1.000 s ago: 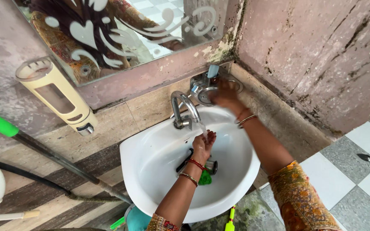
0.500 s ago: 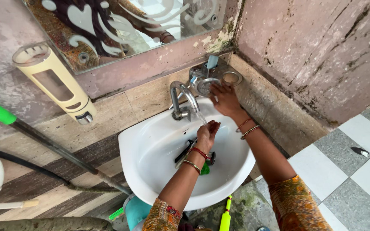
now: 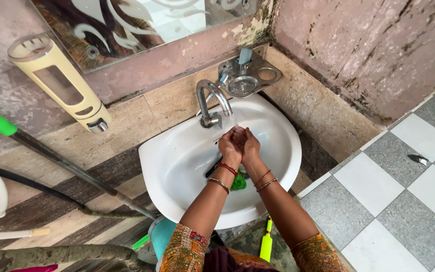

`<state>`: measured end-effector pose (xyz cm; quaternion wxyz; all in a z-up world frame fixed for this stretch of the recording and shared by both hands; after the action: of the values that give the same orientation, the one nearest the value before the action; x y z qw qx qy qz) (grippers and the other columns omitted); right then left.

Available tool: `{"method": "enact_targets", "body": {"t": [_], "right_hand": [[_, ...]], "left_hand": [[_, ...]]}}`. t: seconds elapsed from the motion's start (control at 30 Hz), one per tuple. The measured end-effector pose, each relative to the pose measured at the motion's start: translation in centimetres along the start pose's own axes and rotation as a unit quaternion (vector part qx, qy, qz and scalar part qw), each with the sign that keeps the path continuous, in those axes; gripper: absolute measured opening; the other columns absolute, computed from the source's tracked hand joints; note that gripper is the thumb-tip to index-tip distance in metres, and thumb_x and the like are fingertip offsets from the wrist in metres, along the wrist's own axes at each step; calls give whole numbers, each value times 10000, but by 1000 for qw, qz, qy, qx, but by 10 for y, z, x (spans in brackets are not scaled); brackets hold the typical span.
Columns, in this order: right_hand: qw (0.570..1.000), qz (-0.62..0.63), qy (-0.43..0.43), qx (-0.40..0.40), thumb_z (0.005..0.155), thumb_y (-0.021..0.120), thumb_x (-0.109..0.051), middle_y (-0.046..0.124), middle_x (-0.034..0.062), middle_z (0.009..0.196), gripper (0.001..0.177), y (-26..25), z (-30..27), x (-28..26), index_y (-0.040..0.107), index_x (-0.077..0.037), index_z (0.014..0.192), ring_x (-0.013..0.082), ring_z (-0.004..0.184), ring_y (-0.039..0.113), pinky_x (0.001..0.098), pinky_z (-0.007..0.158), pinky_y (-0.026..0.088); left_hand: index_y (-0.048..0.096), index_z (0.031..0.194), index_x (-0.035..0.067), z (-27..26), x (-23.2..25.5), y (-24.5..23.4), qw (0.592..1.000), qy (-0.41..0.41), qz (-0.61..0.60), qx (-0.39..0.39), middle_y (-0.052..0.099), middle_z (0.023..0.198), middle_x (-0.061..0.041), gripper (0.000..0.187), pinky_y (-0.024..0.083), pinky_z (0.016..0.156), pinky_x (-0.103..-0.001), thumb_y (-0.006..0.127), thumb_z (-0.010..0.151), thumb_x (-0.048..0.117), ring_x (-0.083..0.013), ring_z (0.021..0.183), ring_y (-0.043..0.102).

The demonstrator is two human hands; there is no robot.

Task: The person washes their hands under running water at a bathroom sink. They then use a green sponge to scrub the inside of the sink basin and the faucet area before rinsing the sponge and turning off the tap.

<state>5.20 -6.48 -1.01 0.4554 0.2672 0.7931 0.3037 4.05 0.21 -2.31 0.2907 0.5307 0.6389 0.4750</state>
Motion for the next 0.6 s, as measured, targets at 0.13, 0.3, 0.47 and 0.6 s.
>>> {"method": "enact_targets", "body": {"t": [0.13, 0.3, 0.47, 0.6], "right_hand": [[999, 33, -3, 4, 1053, 530, -237, 718, 134, 863, 287, -6, 10, 2, 679, -5, 974, 277, 797, 687, 411, 800, 609], [998, 54, -8, 23, 1062, 457, -195, 733, 145, 958, 321, -12, -7, 4, 691, 21, 1022, 264, 875, 707, 372, 857, 599], [991, 66, -98, -65, 1062, 463, -172, 743, 146, 1087, 311, 49, 2, -65, 701, 23, 1105, 270, 1027, 701, 382, 990, 566], [830, -397, -301, -250, 1102, 516, -251, 727, 157, 1168, 309, 141, 33, -138, 705, -11, 1149, 298, 1129, 678, 420, 1062, 527]], "left_hand": [[687, 974, -69, -10, 5, 2, 998, 52, -19, 35, 672, 919, -120, 299, 562, 861, -383, 490, 941, 152, -257, 873, 622], [638, 915, -80, -11, -2, 0, 998, -9, -54, 31, 654, 877, -168, 293, 582, 850, -428, 449, 916, 144, -321, 853, 650], [643, 1004, -53, 28, -15, 65, 996, -47, -6, -75, 706, 913, -192, 296, 568, 900, -443, 404, 956, 114, -346, 884, 673], [647, 1180, -71, 34, -20, 80, 996, 14, 5, -93, 720, 973, -161, 352, 518, 892, -430, 393, 1052, 136, -304, 905, 670]]}}
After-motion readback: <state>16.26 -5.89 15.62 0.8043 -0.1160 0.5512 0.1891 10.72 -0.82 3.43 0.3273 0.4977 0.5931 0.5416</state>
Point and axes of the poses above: each hand's wrist, its own z-axis towards the middle knuckle, its own y-axis out of the palm, x = y × z, the point moved 3 cm from there along z, towards the middle knuckle
